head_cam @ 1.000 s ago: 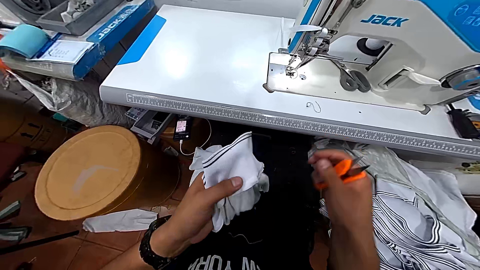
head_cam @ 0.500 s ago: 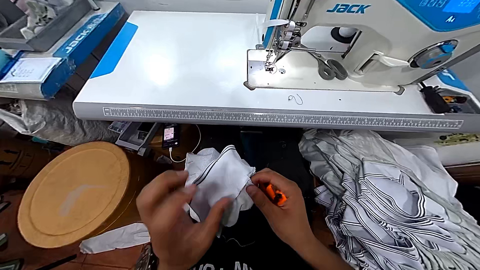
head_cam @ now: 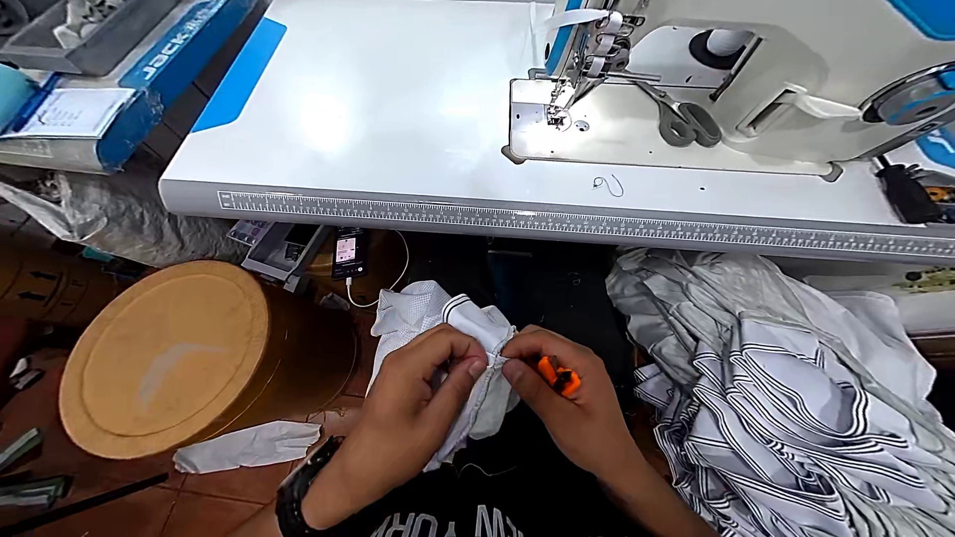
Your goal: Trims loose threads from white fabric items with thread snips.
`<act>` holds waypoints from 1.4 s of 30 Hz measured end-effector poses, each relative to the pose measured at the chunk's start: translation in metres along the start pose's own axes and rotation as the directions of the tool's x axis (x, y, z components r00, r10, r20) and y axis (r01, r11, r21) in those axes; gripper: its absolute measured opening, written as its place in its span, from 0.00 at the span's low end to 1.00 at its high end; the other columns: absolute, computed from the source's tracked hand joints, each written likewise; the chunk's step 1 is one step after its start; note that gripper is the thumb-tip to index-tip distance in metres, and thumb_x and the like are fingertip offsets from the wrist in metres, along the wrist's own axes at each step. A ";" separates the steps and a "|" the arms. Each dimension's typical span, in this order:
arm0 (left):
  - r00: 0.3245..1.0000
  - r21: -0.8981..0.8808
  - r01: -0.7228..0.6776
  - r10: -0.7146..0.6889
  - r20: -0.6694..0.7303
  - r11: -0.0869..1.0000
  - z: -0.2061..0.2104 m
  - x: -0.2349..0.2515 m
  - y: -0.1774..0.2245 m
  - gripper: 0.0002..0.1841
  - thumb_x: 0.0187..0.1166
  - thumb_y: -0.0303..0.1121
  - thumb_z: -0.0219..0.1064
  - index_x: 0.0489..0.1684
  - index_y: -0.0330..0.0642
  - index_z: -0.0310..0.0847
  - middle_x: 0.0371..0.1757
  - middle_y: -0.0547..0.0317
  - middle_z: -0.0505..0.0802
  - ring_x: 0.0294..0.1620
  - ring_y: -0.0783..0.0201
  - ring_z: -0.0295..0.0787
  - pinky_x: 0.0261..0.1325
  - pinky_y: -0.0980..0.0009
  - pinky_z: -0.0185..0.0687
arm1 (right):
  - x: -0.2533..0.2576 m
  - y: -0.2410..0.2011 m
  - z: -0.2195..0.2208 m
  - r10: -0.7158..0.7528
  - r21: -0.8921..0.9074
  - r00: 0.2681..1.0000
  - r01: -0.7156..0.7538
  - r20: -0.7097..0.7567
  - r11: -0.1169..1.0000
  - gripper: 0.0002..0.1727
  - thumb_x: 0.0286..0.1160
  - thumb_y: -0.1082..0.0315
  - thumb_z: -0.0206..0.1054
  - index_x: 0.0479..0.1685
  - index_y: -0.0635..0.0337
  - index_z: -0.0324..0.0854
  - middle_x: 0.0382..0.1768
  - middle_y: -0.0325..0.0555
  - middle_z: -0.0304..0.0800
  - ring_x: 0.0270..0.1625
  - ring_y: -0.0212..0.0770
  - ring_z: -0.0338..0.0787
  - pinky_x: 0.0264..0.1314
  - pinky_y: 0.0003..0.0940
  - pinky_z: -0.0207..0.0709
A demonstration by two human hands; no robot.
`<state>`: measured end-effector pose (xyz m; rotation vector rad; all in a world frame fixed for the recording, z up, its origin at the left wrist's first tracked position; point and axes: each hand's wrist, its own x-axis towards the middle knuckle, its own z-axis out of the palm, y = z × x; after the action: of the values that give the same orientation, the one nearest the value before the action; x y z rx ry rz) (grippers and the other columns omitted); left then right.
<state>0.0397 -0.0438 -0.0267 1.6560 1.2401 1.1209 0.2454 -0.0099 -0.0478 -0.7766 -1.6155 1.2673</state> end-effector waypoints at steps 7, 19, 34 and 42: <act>0.968 -0.485 0.250 -0.218 0.122 0.838 0.004 -0.004 -0.001 0.09 0.87 0.37 0.63 0.43 0.43 0.87 0.31 0.56 0.91 0.31 0.70 0.89 0.36 0.77 0.86 | 0.001 0.001 0.001 -0.008 0.021 1.000 0.008 0.001 1.000 0.07 0.81 0.64 0.70 0.43 0.57 0.89 0.36 0.35 0.86 0.35 0.25 0.83 0.36 0.18 0.77; 0.994 -0.034 -0.051 0.047 -0.099 0.998 0.014 -0.008 -0.002 0.08 0.88 0.38 0.61 0.41 0.49 0.85 0.37 0.69 0.87 0.37 0.75 0.83 0.39 0.79 0.83 | -0.020 -0.032 -0.012 0.082 0.439 0.993 -0.114 0.090 0.891 0.27 0.87 0.38 0.53 0.74 0.42 0.75 0.44 0.35 0.85 0.42 0.32 0.86 0.43 0.28 0.84; 0.991 0.024 -0.095 0.097 -0.088 0.995 0.017 -0.008 -0.001 0.08 0.88 0.37 0.61 0.43 0.48 0.85 0.38 0.70 0.87 0.39 0.76 0.84 0.42 0.80 0.83 | -0.027 -0.029 0.003 0.164 0.646 0.807 -0.560 0.568 0.518 0.19 0.96 0.53 0.47 0.68 0.58 0.68 0.46 0.54 0.91 0.45 0.47 0.96 0.48 0.40 0.91; 0.989 0.055 -0.100 0.105 -0.103 0.994 0.017 -0.008 -0.001 0.08 0.89 0.38 0.61 0.43 0.50 0.85 0.40 0.70 0.88 0.42 0.76 0.85 0.45 0.79 0.84 | -0.028 -0.028 0.005 0.162 0.570 0.858 -0.453 0.487 0.685 0.19 0.95 0.53 0.48 0.66 0.60 0.66 0.46 0.52 0.89 0.47 0.46 0.95 0.51 0.40 0.92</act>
<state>0.0544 -0.0529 -0.0351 1.7330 1.2706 1.2644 0.2534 -0.0438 -0.0283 -0.3369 -1.1714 2.2219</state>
